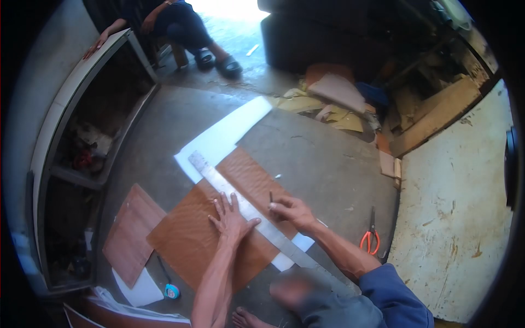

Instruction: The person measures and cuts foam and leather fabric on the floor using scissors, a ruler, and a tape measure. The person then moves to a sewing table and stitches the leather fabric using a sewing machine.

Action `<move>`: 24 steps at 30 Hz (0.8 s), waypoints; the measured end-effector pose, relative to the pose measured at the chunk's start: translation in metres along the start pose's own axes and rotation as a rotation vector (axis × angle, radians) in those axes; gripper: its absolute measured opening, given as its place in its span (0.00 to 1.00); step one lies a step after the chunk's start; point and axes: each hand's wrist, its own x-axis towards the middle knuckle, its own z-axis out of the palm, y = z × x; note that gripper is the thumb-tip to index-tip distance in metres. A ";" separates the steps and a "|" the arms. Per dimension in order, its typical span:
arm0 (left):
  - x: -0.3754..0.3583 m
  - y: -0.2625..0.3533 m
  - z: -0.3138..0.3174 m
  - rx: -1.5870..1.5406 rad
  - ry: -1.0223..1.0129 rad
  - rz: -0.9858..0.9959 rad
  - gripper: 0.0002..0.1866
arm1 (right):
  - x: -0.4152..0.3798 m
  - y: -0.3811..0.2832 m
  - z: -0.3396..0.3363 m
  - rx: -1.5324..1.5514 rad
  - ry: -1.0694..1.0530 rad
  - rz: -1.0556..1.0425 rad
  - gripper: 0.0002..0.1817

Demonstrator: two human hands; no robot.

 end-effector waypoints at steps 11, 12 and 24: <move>-0.090 0.133 0.033 -1.548 -0.348 0.529 0.27 | -0.150 -0.004 -0.015 -0.333 0.395 -0.197 0.23; -0.083 0.149 0.025 -1.570 -0.493 0.554 0.22 | -0.166 -0.005 -0.019 -0.434 0.491 -0.351 0.21; 0.055 0.108 -0.138 -1.031 0.219 0.541 0.23 | -0.523 -0.139 0.032 -0.874 1.450 -0.946 0.09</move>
